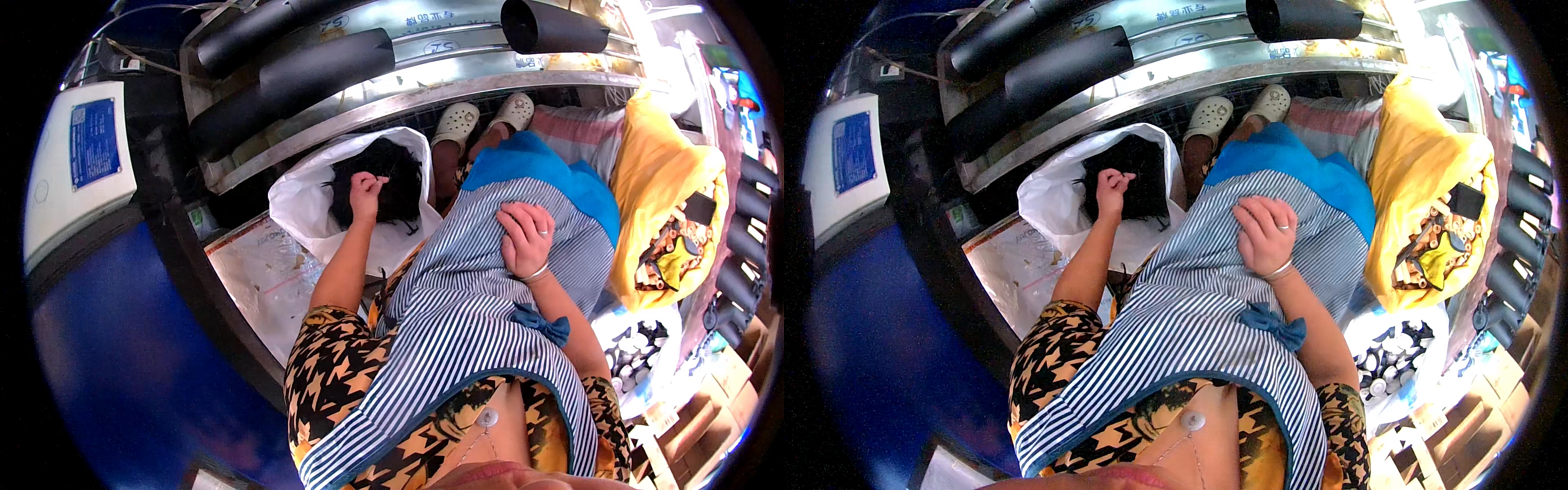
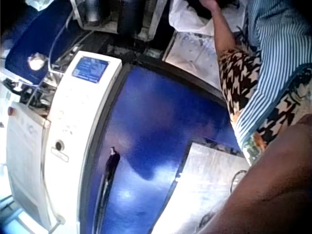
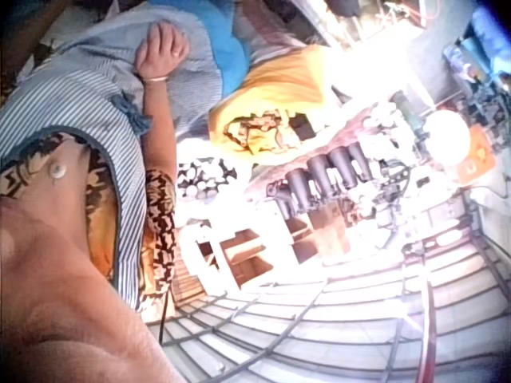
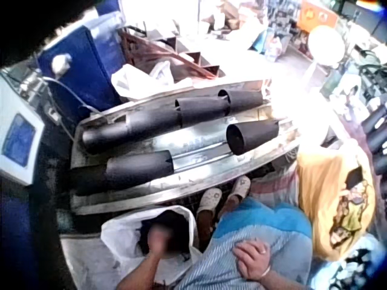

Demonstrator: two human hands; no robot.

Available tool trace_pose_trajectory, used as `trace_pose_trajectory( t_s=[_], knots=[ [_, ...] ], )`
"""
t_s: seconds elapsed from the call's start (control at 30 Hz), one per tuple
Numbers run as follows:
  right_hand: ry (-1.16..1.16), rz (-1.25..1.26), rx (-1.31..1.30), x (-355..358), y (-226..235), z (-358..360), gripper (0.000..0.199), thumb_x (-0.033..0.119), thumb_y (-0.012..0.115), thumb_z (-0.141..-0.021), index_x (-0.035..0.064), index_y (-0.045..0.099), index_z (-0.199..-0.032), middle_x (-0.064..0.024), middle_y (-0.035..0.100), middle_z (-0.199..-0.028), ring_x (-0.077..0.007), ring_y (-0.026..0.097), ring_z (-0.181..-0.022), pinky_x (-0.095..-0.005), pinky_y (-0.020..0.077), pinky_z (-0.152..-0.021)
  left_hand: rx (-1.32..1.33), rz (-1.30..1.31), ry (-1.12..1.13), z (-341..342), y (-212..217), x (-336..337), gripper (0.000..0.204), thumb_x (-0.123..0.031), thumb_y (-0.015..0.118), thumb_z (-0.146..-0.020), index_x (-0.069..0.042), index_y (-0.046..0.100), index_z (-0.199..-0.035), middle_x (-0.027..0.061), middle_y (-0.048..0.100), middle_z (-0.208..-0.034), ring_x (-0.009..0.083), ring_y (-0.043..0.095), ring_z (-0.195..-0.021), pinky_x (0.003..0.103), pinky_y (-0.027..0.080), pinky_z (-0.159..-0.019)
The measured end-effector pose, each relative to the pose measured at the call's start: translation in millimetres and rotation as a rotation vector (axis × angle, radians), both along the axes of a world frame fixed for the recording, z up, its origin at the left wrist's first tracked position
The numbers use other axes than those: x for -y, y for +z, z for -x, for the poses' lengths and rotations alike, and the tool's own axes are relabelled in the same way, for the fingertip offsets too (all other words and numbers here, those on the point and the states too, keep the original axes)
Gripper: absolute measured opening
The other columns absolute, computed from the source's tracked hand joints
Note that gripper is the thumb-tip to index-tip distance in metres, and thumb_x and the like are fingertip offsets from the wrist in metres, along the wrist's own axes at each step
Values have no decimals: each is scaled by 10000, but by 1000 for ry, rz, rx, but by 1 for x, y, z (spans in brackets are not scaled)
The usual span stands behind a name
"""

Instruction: The person wipes the surface of black cone-shaped containers and inserts a wooden peg into a side opening on each one before setting them aside.

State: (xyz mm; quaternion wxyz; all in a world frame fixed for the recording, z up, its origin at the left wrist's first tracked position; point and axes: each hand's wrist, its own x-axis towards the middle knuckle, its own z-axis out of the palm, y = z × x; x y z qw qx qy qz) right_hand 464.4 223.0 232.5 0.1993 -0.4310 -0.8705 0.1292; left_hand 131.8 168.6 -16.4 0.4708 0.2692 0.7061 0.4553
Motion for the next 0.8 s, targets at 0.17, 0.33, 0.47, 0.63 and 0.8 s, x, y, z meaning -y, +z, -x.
trace_pose_trajectory(
  t_s=[0.17,0.33,0.47,0.63,0.8],
  knots=[
    [-18,-43,-36,5,3,1,348,158,616,-725,86,669,-1062,-53,637,-1155,-245,571,-1104,-447,382,-996,309,53,149,-1,82,-16,200,-39,547,-964,-63,513,-1160,131,681,-1106,202,672,-969,285,543,-812],
    [-14,-80,-80,12,5,-4,319,169,617,-736,96,676,-1040,-36,640,-1137,-230,573,-1095,-442,390,-988,224,6,88,1,110,-16,121,-58,510,-988,-59,545,-1104,123,681,-1124,199,668,-1014,292,551,-830],
    [-4,-119,-125,17,10,-11,306,182,602,-751,97,680,-1035,-35,643,-1126,-228,577,-1074,-445,394,-985,517,-103,281,-5,127,-5,89,-97,533,-996,-49,568,-1062,113,686,-1055,213,663,-1050,285,578,-845],
    [-22,-107,-156,22,14,-19,308,183,663,-771,77,668,-1061,-67,647,-1089,-268,592,-1043,-422,425,-950,847,-137,212,-29,178,-16,96,-118,561,-984,-35,585,-1026,98,680,-1011,222,678,-1012,273,595,-804],
    [-147,400,-503,19,60,9,294,243,690,-852,59,648,-1077,-97,658,-990,-294,627,-885,-372,505,-769,860,-225,-96,-84,245,-26,106,-130,564,-981,-48,578,-1046,112,670,-1045,216,668,-1032,254,593,-789]
  ],
)
